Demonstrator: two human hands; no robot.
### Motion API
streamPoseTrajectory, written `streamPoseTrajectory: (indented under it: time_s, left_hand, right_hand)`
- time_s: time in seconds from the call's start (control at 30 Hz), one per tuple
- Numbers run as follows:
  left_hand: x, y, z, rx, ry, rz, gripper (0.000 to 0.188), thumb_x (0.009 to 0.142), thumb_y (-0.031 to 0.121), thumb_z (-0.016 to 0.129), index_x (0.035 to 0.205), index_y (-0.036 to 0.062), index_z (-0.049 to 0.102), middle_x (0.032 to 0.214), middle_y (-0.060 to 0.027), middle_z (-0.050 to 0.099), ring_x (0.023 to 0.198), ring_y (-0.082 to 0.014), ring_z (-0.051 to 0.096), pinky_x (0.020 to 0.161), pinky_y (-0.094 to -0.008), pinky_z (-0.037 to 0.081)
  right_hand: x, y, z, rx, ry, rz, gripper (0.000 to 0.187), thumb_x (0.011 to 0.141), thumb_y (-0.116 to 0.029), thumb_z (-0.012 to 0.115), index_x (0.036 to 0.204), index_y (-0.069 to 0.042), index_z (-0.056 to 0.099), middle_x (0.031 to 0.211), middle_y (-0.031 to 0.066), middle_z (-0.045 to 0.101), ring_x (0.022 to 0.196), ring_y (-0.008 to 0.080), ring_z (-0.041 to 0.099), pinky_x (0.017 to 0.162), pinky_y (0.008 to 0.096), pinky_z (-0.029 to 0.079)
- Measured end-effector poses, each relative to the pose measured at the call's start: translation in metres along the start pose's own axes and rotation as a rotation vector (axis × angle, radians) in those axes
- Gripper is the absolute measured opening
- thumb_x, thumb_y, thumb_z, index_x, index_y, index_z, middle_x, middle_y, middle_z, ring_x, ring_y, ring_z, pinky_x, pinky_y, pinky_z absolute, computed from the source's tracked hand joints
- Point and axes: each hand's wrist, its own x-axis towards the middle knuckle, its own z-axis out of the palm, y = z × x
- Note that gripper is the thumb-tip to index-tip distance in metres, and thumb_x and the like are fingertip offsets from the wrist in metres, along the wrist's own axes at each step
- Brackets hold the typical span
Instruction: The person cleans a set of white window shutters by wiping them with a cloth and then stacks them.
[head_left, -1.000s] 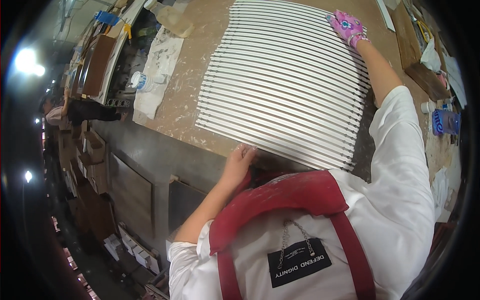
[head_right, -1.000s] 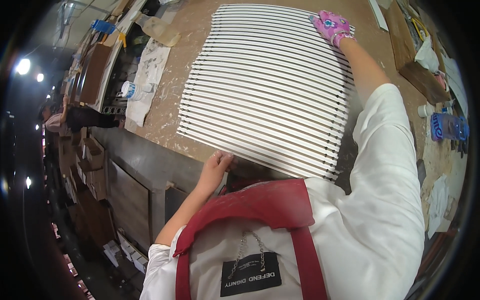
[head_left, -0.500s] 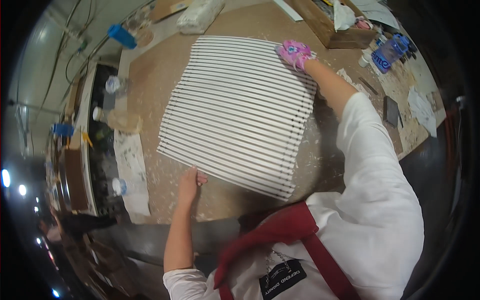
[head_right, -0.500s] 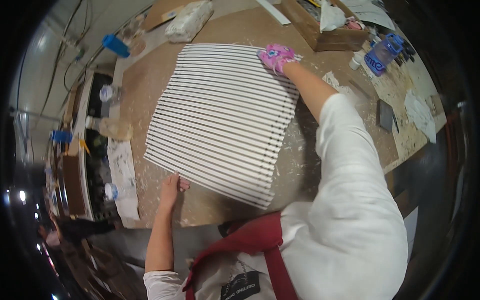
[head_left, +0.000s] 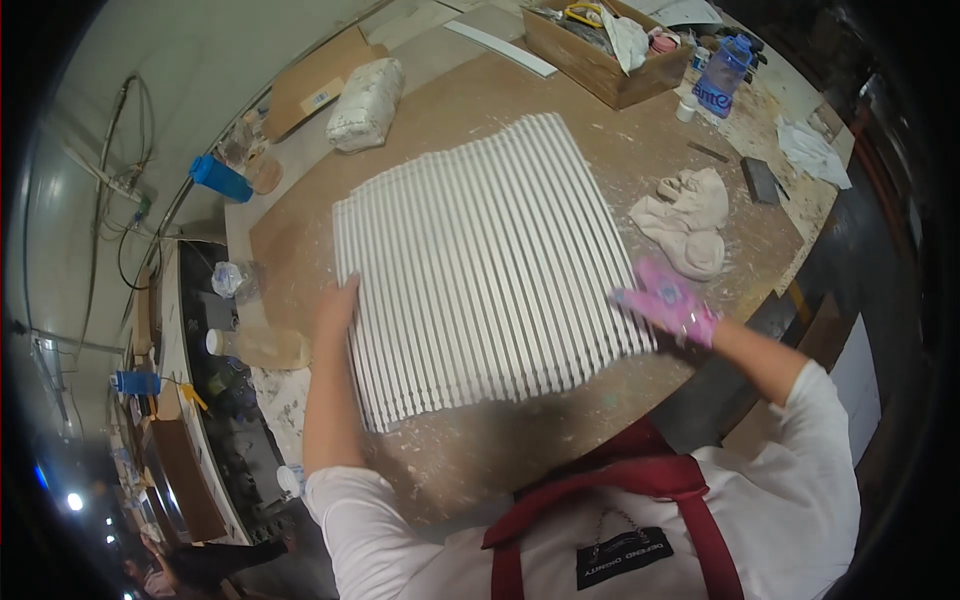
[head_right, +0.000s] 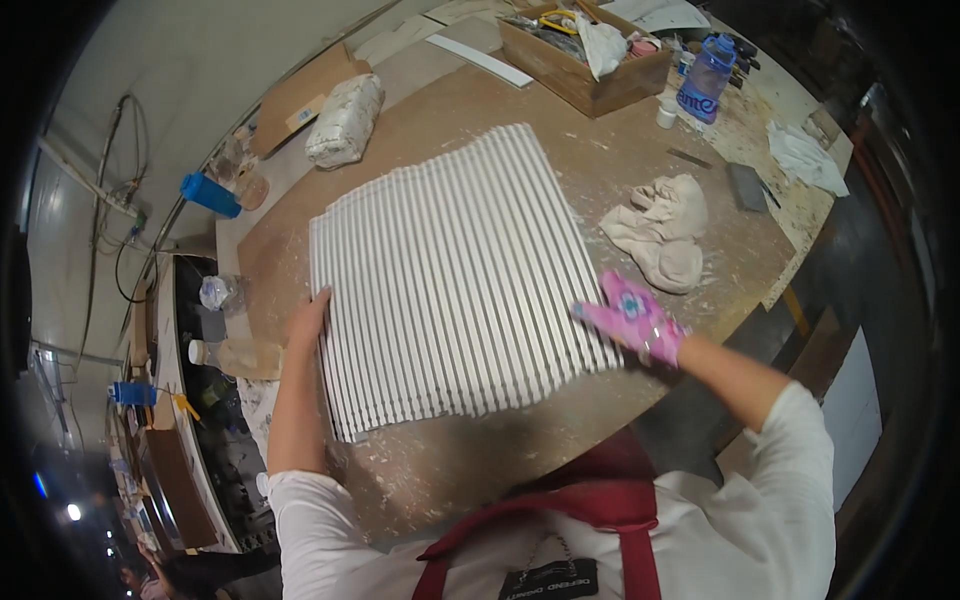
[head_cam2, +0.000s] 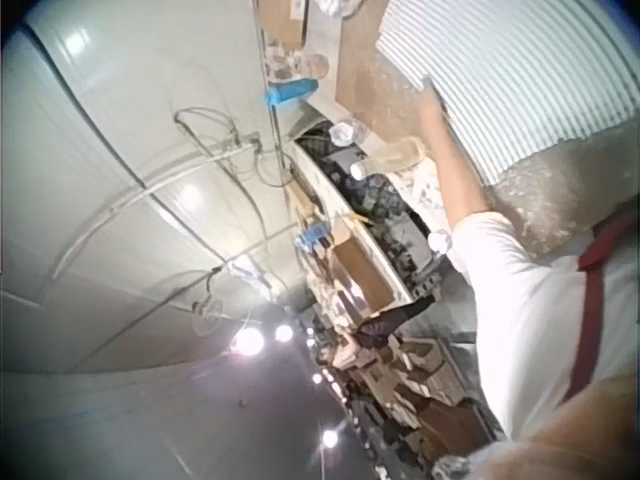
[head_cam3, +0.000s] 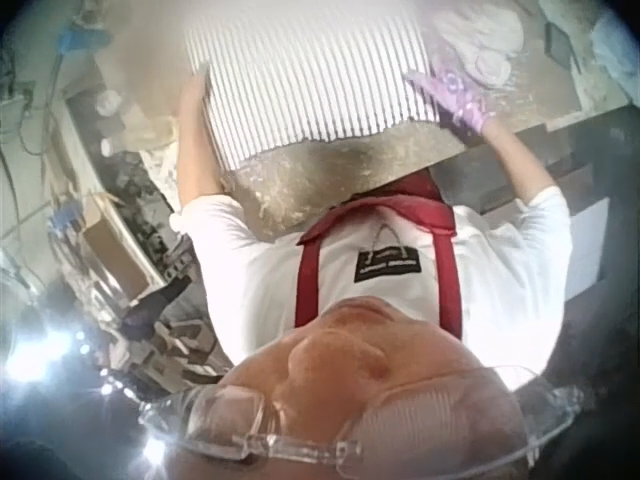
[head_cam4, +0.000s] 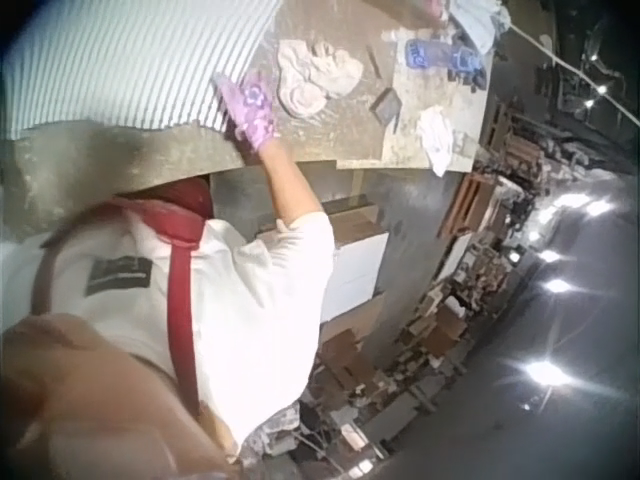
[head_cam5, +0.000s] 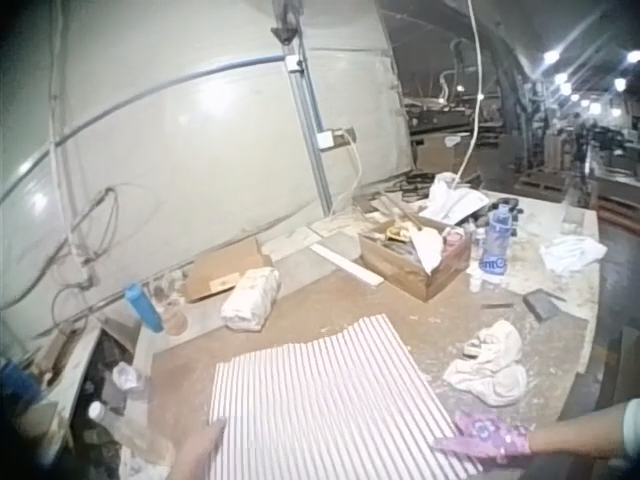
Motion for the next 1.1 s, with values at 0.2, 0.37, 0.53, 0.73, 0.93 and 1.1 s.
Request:
streamPoseTrajectory:
  time_s: [0.2,0.37,0.53,0.73,0.93,1.1]
  left_hand:
    - [0.061,0.082,0.019,0.217,-0.072,0.169,0.064,0.085,0.052,0.052,0.120,-0.0011,0.060,0.118,-0.0268,0.061,0.111,-0.0398,0.058,0.096,-0.0452,0.043]
    - [0.115,0.149,0.048,0.258,-0.160,0.318,0.062,0.088,0.050,0.049,0.125,0.0010,0.057,0.121,-0.0256,0.060,0.111,-0.0399,0.058,0.097,-0.0451,0.043]
    - [0.170,0.171,0.070,0.373,0.001,0.482,0.066,0.090,0.053,0.046,0.132,0.0021,0.049,0.120,-0.0261,0.060,0.112,-0.0386,0.057,0.097,-0.0458,0.042]
    - [0.208,0.168,0.073,0.364,0.177,0.742,0.047,0.087,0.032,0.060,0.118,-0.0036,0.060,0.125,-0.0231,0.052,0.115,-0.0392,0.050,0.102,-0.0442,0.037]
    - [0.190,0.114,0.051,0.146,0.463,0.790,0.055,0.090,0.030,0.059,0.134,-0.0016,0.048,0.138,-0.0253,0.044,0.128,-0.0394,0.041,0.108,-0.0441,0.032]
    - [0.208,-0.008,-0.004,-0.179,0.600,0.333,0.053,0.097,0.036,0.048,0.135,-0.0020,0.046,0.141,-0.0223,0.044,0.130,-0.0346,0.042,0.110,-0.0416,0.031]
  right_hand:
    - [-0.052,0.023,0.056,0.504,0.053,-0.073,0.059,0.084,-0.045,0.067,0.114,0.003,0.051,0.100,0.0177,0.062,0.091,0.0278,0.061,0.081,0.0389,0.048]
    - [-0.053,-0.018,0.084,1.027,-0.435,0.245,0.060,0.086,-0.043,0.068,0.119,0.005,0.053,0.090,0.0106,0.064,0.075,0.0182,0.064,0.070,0.0312,0.056]
    - [-0.031,-0.041,0.155,1.432,-0.430,0.190,0.054,0.092,-0.042,0.062,0.116,0.005,0.051,0.111,0.0163,0.061,0.100,0.0247,0.063,0.081,0.0364,0.056]
    - [0.014,-0.088,0.171,1.353,-0.681,0.172,0.044,0.097,-0.039,0.054,0.112,0.002,0.054,0.103,0.0145,0.064,0.094,0.0189,0.064,0.079,0.0296,0.056]
    - [0.026,-0.075,0.070,0.526,-0.464,-0.395,0.036,0.099,-0.035,0.048,0.114,-0.004,0.060,0.106,0.0133,0.065,0.100,0.0233,0.063,0.087,0.0357,0.052]
    - [0.073,-0.010,-0.039,0.507,0.620,-0.146,0.049,0.097,-0.041,0.044,0.126,-0.003,0.054,0.127,0.0132,0.056,0.125,0.0235,0.048,0.108,0.0361,0.033]
